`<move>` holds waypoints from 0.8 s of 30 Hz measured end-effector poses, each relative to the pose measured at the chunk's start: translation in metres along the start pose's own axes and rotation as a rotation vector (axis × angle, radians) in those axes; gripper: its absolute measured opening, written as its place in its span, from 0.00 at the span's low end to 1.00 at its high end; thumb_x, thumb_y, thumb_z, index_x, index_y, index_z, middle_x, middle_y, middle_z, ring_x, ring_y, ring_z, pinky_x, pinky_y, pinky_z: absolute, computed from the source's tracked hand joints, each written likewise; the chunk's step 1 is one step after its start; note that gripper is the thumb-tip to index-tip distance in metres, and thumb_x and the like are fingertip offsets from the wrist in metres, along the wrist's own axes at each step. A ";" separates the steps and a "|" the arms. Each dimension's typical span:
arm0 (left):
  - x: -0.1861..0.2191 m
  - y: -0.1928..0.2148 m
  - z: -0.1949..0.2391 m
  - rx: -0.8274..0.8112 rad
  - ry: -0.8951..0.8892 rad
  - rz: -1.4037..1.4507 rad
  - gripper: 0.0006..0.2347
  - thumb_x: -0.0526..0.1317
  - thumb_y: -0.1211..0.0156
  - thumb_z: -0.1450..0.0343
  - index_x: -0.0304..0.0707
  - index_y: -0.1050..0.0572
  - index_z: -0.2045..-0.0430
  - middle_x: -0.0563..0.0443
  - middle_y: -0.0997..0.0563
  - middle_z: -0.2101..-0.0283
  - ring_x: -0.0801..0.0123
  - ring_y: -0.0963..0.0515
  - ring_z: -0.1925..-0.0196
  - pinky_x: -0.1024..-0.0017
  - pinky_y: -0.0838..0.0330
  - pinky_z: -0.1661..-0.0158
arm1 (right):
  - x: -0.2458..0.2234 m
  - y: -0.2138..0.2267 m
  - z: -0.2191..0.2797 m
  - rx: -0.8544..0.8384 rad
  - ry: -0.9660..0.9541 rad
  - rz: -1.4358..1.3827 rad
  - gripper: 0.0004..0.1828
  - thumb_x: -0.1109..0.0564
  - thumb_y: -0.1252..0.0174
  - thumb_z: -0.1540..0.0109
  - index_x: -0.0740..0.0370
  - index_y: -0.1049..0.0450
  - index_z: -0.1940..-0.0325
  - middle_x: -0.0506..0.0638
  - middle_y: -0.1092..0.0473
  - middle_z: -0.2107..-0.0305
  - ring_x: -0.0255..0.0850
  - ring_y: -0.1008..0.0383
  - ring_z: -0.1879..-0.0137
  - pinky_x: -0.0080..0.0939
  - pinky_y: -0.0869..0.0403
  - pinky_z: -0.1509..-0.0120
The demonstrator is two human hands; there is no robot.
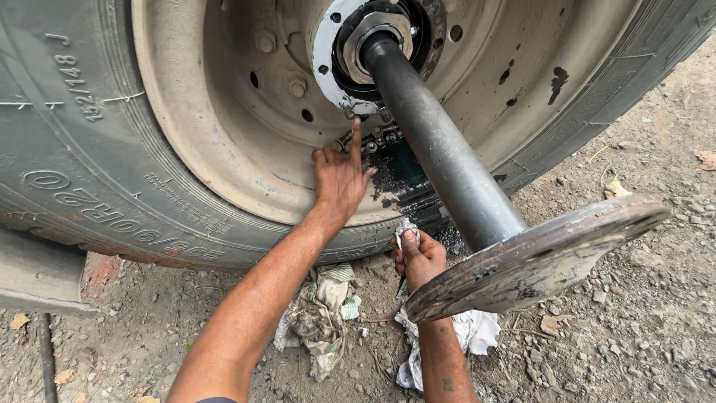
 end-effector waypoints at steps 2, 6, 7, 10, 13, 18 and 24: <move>-0.001 0.007 -0.001 0.095 0.004 0.000 0.42 0.67 0.58 0.25 0.37 0.65 0.25 0.45 0.21 0.75 0.60 0.29 0.69 0.56 0.39 0.55 | 0.001 0.000 0.000 -0.003 0.005 0.032 0.18 0.51 0.49 0.29 0.66 0.25 0.64 0.43 0.36 0.83 0.29 0.41 0.80 0.31 0.40 0.77; -0.006 0.018 -0.012 0.274 0.050 -0.074 0.43 0.68 0.57 0.27 0.39 0.65 0.27 0.45 0.22 0.76 0.60 0.29 0.72 0.59 0.39 0.58 | 0.001 -0.002 0.003 -0.009 -0.010 0.064 0.18 0.50 0.50 0.29 0.66 0.25 0.64 0.43 0.36 0.84 0.29 0.41 0.80 0.32 0.40 0.77; -0.006 0.016 -0.014 0.231 0.037 -0.076 0.42 0.68 0.58 0.26 0.39 0.65 0.26 0.45 0.22 0.78 0.61 0.30 0.73 0.58 0.39 0.59 | 0.001 -0.003 0.005 -0.009 -0.013 0.055 0.18 0.51 0.50 0.29 0.66 0.25 0.64 0.43 0.36 0.84 0.29 0.42 0.80 0.32 0.40 0.77; -0.006 0.016 -0.018 0.167 0.014 -0.088 0.42 0.68 0.59 0.25 0.37 0.64 0.25 0.47 0.24 0.81 0.62 0.30 0.75 0.56 0.38 0.60 | -0.003 -0.005 0.006 -0.006 -0.008 0.044 0.18 0.51 0.50 0.29 0.67 0.26 0.65 0.43 0.37 0.84 0.30 0.42 0.80 0.33 0.40 0.76; -0.006 0.017 -0.018 0.193 0.023 -0.118 0.43 0.69 0.60 0.25 0.35 0.63 0.25 0.49 0.26 0.83 0.63 0.32 0.77 0.57 0.38 0.61 | -0.006 -0.005 0.006 0.002 -0.001 0.059 0.17 0.52 0.51 0.29 0.66 0.26 0.65 0.44 0.37 0.84 0.30 0.42 0.80 0.33 0.40 0.76; -0.012 0.016 -0.030 0.170 0.020 -0.129 0.43 0.70 0.61 0.26 0.35 0.63 0.27 0.54 0.32 0.93 0.63 0.36 0.88 0.57 0.38 0.70 | -0.005 -0.005 0.006 0.011 -0.023 0.041 0.17 0.52 0.51 0.29 0.66 0.26 0.64 0.44 0.36 0.83 0.30 0.42 0.79 0.33 0.41 0.76; -0.003 0.023 -0.050 0.240 -0.019 -0.058 0.45 0.75 0.62 0.29 0.44 0.63 0.26 0.61 0.35 0.93 0.70 0.39 0.90 0.61 0.40 0.73 | -0.001 -0.004 0.004 0.009 -0.022 0.055 0.17 0.51 0.51 0.29 0.66 0.25 0.64 0.44 0.36 0.83 0.29 0.42 0.79 0.32 0.40 0.75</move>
Point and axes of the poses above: each hand's wrist, its own z-axis away from the middle knuckle, its own y-axis out of the back of the hand, x = y × z, the point moved 4 cm from there along -z, towards the middle knuckle
